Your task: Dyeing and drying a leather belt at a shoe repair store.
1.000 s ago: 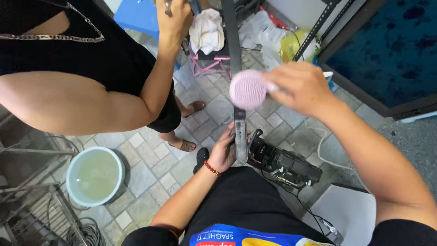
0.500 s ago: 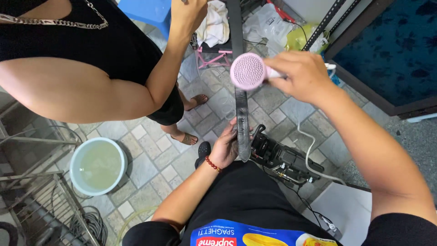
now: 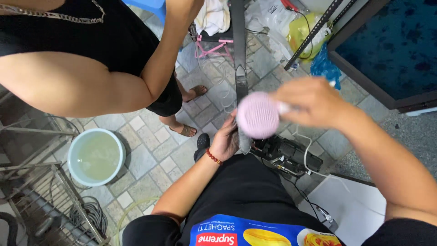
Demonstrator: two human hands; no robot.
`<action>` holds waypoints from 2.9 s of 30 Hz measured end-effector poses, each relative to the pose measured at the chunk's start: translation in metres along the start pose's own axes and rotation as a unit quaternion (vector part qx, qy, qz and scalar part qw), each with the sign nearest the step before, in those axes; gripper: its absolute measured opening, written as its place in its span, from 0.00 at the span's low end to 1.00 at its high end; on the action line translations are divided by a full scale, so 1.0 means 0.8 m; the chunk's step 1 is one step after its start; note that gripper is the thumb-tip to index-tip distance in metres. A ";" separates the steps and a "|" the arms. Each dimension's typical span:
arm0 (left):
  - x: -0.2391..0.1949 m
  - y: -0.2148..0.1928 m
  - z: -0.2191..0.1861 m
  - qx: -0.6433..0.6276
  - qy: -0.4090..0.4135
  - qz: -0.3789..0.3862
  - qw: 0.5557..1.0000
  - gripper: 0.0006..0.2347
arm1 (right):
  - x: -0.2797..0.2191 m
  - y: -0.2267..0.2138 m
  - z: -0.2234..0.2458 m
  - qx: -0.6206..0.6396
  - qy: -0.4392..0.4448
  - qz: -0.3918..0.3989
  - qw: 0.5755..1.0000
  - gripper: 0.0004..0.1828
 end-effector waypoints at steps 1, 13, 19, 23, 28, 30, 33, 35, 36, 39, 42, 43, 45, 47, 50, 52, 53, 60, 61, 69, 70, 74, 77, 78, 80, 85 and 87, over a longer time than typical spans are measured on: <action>0.002 0.004 -0.002 0.000 0.001 0.001 1.000 0.23 | -0.004 -0.002 0.005 -0.001 -0.001 0.000 1.000 0.21; 0.002 0.014 -0.006 -0.010 0.001 0.005 1.000 0.21 | -0.043 0.002 0.062 0.123 -0.088 0.073 0.986 0.19; 0.004 0.016 -0.012 -0.018 0.003 -0.019 1.000 0.20 | -0.049 0.006 0.053 0.121 -0.100 0.045 0.987 0.18; 0.001 0.011 -0.007 -0.033 -0.005 -0.041 0.999 0.21 | -0.042 -0.001 0.037 0.059 -0.042 0.011 0.997 0.18; -0.001 0.007 -0.007 -0.005 -0.017 -0.079 0.997 0.23 | -0.022 -0.002 0.022 0.087 -0.057 0.041 0.994 0.21; -0.002 0.009 -0.007 -0.010 -0.004 -0.039 0.999 0.23 | -0.010 -0.019 0.000 -0.070 0.001 -0.054 0.996 0.16; 0.004 0.021 -0.015 0.019 0.002 -0.021 1.000 0.23 | 0.003 -0.025 -0.014 0.010 -0.039 -0.033 0.999 0.17; 0.003 0.027 -0.016 0.014 -0.014 -0.025 0.999 0.23 | 0.013 -0.027 -0.013 -0.017 -0.042 -0.033 0.998 0.17; -0.001 0.030 -0.013 0.009 -0.033 -0.031 0.999 0.24 | 0.017 -0.027 -0.011 -0.043 -0.042 -0.033 0.998 0.16; 0.005 0.029 -0.014 0.016 -0.016 0.003 1.000 0.23 | 0.032 -0.046 -0.017 -0.104 0.018 -0.070 0.992 0.21; 0.005 0.030 -0.012 0.021 -0.031 0.004 0.999 0.25 | 0.030 -0.039 -0.031 -0.001 -0.016 -0.024 1.000 0.21; 0.005 0.030 -0.012 0.019 -0.030 0.003 0.999 0.25 | 0.030 -0.037 -0.036 0.000 -0.017 -0.022 1.000 0.21; 0.007 0.031 -0.011 0.027 -0.030 0.005 0.999 0.26 | 0.027 -0.039 -0.048 -0.066 -0.005 -0.058 0.996 0.15; 0.008 0.034 -0.012 0.031 -0.026 0.011 0.999 0.26 | 0.030 -0.050 -0.046 -0.056 0.017 -0.074 0.996 0.18; 0.010 0.035 -0.013 0.038 -0.019 0.018 0.999 0.28 | 0.037 -0.054 -0.041 -0.007 0.010 -0.049 0.999 0.21; 0.011 0.036 -0.016 0.043 -0.020 0.023 0.999 0.29 | 0.043 -0.048 -0.037 0.029 -0.017 -0.011 0.999 0.22; 0.011 0.036 -0.015 0.043 -0.021 0.022 0.999 0.29 | 0.043 -0.051 -0.040 -0.035 0.003 -0.040 0.999 0.21; 0.009 0.030 -0.012 0.054 -0.018 0.015 0.998 0.29 | 0.058 -0.042 -0.036 -0.117 0.026 -0.035 0.992 0.19; 0.010 0.029 -0.012 0.055 -0.019 0.015 0.998 0.29 | 0.058 -0.040 -0.041 -0.117 0.026 -0.035 0.992 0.19; 0.013 0.024 -0.014 0.048 -0.001 0.037 0.998 0.28 | 0.056 -0.046 -0.036 -0.099 -0.008 -0.077 0.992 0.22; 0.015 0.025 -0.015 0.049 -0.001 0.039 0.998 0.28 | 0.055 -0.046 -0.037 -0.100 -0.009 -0.078 0.992 0.22; 0.009 0.017 -0.007 0.055 -0.031 0.008 0.998 0.28 | 0.046 -0.046 -0.037 -0.149 -0.014 -0.119 0.981 0.20; 0.009 0.017 -0.008 0.059 -0.038 0.005 0.998 0.27 | 0.050 -0.066 -0.021 -0.152 -0.019 -0.167 0.974 0.20; 0.008 0.017 -0.009 0.059 -0.040 0.005 0.997 0.27 | 0.054 -0.074 -0.011 -0.129 -0.029 -0.185 0.974 0.20; 0.009 0.016 -0.010 0.061 -0.043 0.005 0.997 0.27 | 0.052 -0.072 -0.011 -0.148 -0.026 -0.175 0.973 0.19; 0.008 0.016 -0.011 0.069 -0.043 -0.002 0.997 0.27 | 0.029 -0.038 -0.026 -0.158 -0.004 -0.125 0.979 0.18; 0.009 0.012 -0.011 0.075 -0.040 0.000 0.996 0.27 | 0.021 -0.026 -0.018 -0.126 -0.006 -0.111 0.986 0.17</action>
Point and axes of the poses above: each hand's wrist, its own x-axis towards the middle knuckle, its own y-axis out of the palm, z = x × y, the point moved 6 cm from there along x, towards the middle knuckle, and after that the axes turned 4 degrees about x, right-handed, at the moved point
